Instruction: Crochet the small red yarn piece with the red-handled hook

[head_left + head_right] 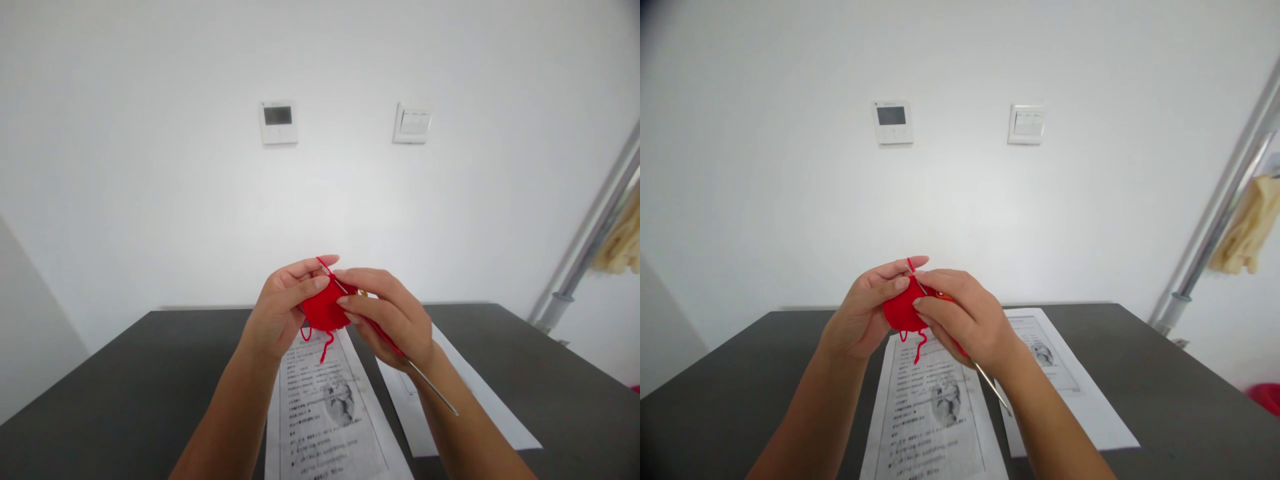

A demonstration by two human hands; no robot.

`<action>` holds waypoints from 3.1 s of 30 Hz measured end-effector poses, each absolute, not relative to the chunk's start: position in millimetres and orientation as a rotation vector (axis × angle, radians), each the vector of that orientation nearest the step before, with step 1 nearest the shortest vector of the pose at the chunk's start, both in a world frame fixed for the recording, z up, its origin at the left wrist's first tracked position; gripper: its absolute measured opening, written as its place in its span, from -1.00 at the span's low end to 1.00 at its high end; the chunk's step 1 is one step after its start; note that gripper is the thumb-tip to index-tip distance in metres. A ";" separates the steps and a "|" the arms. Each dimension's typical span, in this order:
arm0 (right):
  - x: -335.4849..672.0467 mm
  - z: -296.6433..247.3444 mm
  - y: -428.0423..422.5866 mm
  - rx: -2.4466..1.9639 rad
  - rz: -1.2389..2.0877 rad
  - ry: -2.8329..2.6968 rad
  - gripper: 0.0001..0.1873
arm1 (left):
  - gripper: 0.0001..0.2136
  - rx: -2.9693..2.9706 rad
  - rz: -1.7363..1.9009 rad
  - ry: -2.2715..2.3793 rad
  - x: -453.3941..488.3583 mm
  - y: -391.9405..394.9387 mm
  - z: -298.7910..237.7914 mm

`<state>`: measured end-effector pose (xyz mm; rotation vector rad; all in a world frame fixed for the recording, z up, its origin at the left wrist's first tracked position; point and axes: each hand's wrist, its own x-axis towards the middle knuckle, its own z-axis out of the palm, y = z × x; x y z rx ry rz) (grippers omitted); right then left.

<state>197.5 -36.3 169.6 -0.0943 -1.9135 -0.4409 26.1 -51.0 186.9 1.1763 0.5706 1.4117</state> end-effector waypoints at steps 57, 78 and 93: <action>198.2 173.5 -41.5 -0.276 -0.068 -1.900 -0.80 | -0.76 1.810 1.799 0.986 24.2 -53.9 182.2; 199.5 173.8 -45.0 -0.264 0.042 -1.948 -0.78 | -0.75 2.139 1.722 1.093 19.4 -58.4 186.6; 201.6 180.8 -51.8 -0.299 -0.035 -1.904 -0.81 | -0.76 2.160 1.853 1.177 25.1 -58.6 188.0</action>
